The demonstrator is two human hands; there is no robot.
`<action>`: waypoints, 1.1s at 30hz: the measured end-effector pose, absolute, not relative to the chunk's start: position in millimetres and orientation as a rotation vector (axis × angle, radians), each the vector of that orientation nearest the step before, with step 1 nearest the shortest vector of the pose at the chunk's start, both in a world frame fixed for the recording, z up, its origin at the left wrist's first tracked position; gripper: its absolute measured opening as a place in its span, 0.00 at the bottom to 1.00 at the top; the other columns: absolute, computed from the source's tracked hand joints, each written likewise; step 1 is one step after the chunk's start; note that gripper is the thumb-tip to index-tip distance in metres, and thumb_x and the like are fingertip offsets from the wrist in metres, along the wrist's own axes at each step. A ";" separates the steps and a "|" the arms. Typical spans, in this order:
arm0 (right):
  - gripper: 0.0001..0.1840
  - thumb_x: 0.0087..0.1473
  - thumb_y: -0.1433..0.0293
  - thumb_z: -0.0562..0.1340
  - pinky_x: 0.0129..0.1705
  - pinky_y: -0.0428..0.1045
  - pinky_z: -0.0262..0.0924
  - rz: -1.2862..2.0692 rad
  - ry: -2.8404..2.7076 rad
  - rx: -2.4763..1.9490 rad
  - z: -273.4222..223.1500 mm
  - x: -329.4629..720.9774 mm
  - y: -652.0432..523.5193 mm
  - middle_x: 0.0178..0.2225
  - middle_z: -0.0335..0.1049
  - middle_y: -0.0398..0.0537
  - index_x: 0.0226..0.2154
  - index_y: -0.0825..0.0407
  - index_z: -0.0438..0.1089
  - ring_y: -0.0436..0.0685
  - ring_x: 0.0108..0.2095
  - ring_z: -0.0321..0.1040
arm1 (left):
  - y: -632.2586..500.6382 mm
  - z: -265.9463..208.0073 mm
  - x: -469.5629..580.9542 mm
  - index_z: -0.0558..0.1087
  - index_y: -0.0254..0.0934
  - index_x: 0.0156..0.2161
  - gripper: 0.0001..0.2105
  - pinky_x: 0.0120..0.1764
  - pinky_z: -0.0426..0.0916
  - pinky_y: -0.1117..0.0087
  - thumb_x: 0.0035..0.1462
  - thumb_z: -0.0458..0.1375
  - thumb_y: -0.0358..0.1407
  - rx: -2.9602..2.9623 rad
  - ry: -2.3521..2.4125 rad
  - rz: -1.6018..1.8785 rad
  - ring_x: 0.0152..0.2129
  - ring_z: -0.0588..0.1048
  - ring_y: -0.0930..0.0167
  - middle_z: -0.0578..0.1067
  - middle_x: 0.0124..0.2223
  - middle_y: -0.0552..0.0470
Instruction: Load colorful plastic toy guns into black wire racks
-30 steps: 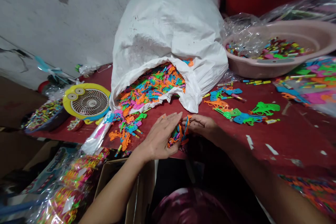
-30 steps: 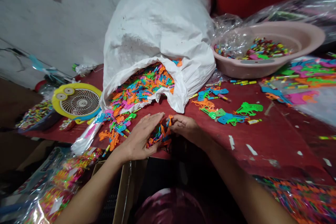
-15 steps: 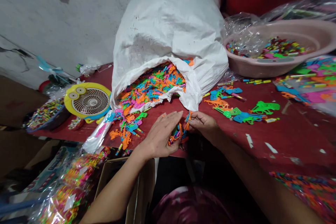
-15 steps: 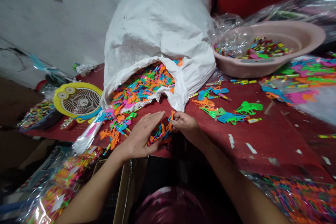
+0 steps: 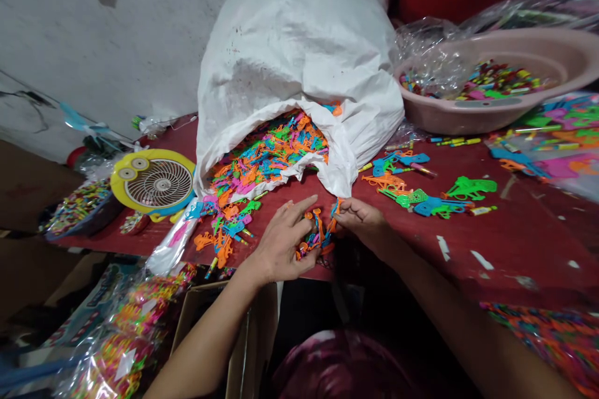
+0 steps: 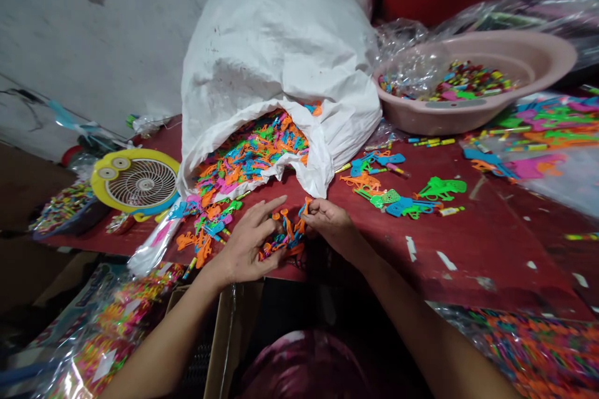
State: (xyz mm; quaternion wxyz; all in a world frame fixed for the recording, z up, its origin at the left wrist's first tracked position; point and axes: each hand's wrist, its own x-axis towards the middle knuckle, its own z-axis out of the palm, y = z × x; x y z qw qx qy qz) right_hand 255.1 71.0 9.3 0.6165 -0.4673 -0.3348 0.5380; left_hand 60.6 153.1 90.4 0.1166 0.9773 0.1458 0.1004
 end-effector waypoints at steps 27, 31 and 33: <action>0.16 0.55 0.59 0.61 0.33 0.45 0.58 1.243 -1.256 -1.098 13.4 270.3 73.2 0.30 0.67 0.42 0.41 0.53 0.70 0.50 0.30 0.63 | 157.8 88.0 56.9 0.73 0.39 0.41 0.10 0.64 0.52 0.50 0.55 0.58 0.40 2.961 0.405 0.246 0.64 0.58 0.60 0.58 0.67 0.44; 0.12 0.56 0.62 0.59 0.31 0.45 0.55 1.130 -1.407 -1.205 13.9 270.8 78.4 0.29 0.66 0.42 0.34 0.54 0.71 0.50 0.29 0.61 | 160.8 93.8 53.8 0.74 0.41 0.42 0.11 0.65 0.46 0.49 0.55 0.59 0.41 2.998 0.402 0.196 0.66 0.52 0.59 0.57 0.68 0.48; 0.14 0.57 0.61 0.58 0.30 0.45 0.54 1.114 -1.446 -1.203 13.1 268.2 81.8 0.30 0.66 0.43 0.36 0.54 0.72 0.50 0.29 0.60 | 161.8 98.1 51.3 0.75 0.42 0.43 0.12 0.66 0.43 0.47 0.55 0.59 0.42 3.011 0.411 0.156 0.66 0.51 0.59 0.57 0.68 0.51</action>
